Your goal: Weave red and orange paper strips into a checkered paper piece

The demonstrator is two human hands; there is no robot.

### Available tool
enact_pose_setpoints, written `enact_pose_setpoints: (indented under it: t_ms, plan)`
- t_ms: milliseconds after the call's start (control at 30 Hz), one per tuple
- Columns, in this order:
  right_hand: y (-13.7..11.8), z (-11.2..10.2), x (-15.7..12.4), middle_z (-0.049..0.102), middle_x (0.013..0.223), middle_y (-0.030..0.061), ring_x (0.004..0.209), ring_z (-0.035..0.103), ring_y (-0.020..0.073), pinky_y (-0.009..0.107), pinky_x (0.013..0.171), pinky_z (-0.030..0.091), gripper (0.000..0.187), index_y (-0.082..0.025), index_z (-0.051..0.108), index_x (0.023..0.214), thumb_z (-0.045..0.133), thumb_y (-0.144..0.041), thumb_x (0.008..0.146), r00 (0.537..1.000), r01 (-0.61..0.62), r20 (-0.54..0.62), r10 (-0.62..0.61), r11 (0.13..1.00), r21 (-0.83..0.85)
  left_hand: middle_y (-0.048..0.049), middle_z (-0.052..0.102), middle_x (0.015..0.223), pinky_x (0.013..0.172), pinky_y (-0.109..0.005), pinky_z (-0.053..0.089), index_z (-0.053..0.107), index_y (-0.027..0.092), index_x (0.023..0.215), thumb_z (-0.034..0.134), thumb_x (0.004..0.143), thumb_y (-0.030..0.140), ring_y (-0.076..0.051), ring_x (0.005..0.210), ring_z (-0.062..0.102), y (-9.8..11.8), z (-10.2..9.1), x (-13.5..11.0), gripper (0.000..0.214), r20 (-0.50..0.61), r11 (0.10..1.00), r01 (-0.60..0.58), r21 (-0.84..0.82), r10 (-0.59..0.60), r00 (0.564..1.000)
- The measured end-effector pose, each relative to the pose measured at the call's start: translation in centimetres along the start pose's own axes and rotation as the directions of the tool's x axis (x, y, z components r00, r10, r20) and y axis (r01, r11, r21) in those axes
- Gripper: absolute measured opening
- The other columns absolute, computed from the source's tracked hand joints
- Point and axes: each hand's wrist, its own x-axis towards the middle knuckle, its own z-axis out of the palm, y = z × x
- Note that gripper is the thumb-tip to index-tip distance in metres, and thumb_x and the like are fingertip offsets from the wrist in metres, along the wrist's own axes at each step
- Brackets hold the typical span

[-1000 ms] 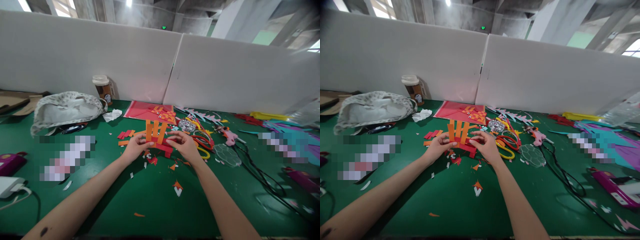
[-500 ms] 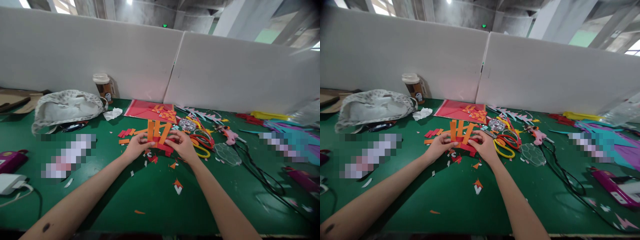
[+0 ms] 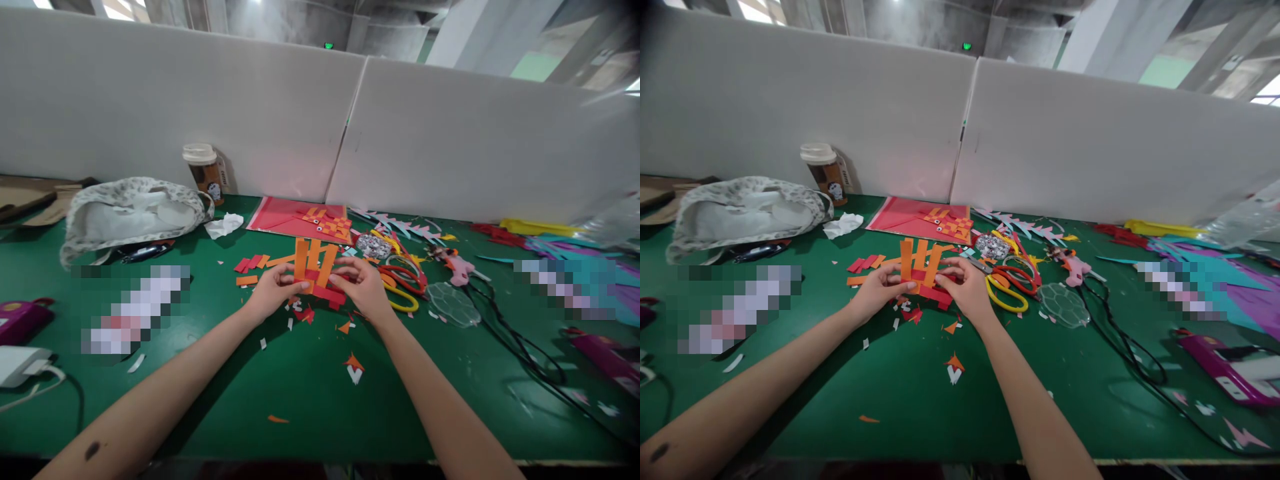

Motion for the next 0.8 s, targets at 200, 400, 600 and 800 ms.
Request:
enact_pose_setpoints:
  t_ms: [200, 400, 600, 800]
  plan:
    - [-0.2, 0.7, -0.3, 0.069, 0.078, 0.0034, 0.075, 0.065, 0.0203, 0.036, 0.07, 0.052, 0.028, -0.02, 0.056, 0.092, 0.066, -0.025, 0.066, 1.0, -0.019, -0.011, 0.02, 0.998, 0.058, 0.0029, 0.066, 0.065, 0.049, -0.018, 0.049, 0.054, 0.015, 0.086, 0.075, 0.06, 0.02, -0.011, 0.059, 0.064, -0.1, 0.1, 0.0, 0.033, 0.0, 1.0, 0.002, 0.009, -0.002, 1.0]
    - [-0.4, 1.1, -0.4, 0.068, 0.077, 0.0037, 0.074, 0.066, 0.0209, 0.034, 0.068, 0.053, 0.026, -0.019, 0.056, 0.088, 0.065, -0.023, 0.064, 0.998, -0.035, -0.047, 0.039, 0.996, 0.083, 0.0018, 0.067, 0.065, 0.05, -0.018, 0.049, 0.054, 0.015, 0.092, 0.075, 0.06, 0.022, -0.013, 0.062, 0.065, -0.2, 0.1, 0.0, 0.039, 0.02, 0.999, 0.023, 0.031, -0.024, 1.0]
    - [-0.5, 1.2, -0.4, 0.069, 0.08, 0.0032, 0.078, 0.066, 0.0197, 0.032, 0.069, 0.052, 0.022, -0.02, 0.057, 0.085, 0.065, -0.021, 0.065, 0.995, 0.013, -0.098, 0.0, 0.99, 0.138, 0.0002, 0.069, 0.067, 0.048, -0.019, 0.048, 0.047, 0.016, 0.094, 0.075, 0.06, 0.021, -0.012, 0.057, 0.064, -0.4, 0.0, 0.1, 0.045, 0.038, 1.0, 0.012, -0.022, -0.011, 0.999]
    - [-0.4, 1.7, -0.4, 0.068, 0.076, 0.0032, 0.076, 0.066, 0.0196, 0.032, 0.069, 0.052, 0.022, -0.02, 0.055, 0.085, 0.064, -0.023, 0.066, 0.986, -0.002, -0.162, 0.028, 0.987, 0.163, 0.0028, 0.067, 0.061, 0.047, -0.019, 0.046, 0.04, 0.019, 0.089, 0.076, 0.058, 0.021, -0.011, 0.051, 0.062, -0.5, 0.0, 0.2, 0.047, 0.033, 1.0, -0.006, -0.014, 0.007, 0.999]
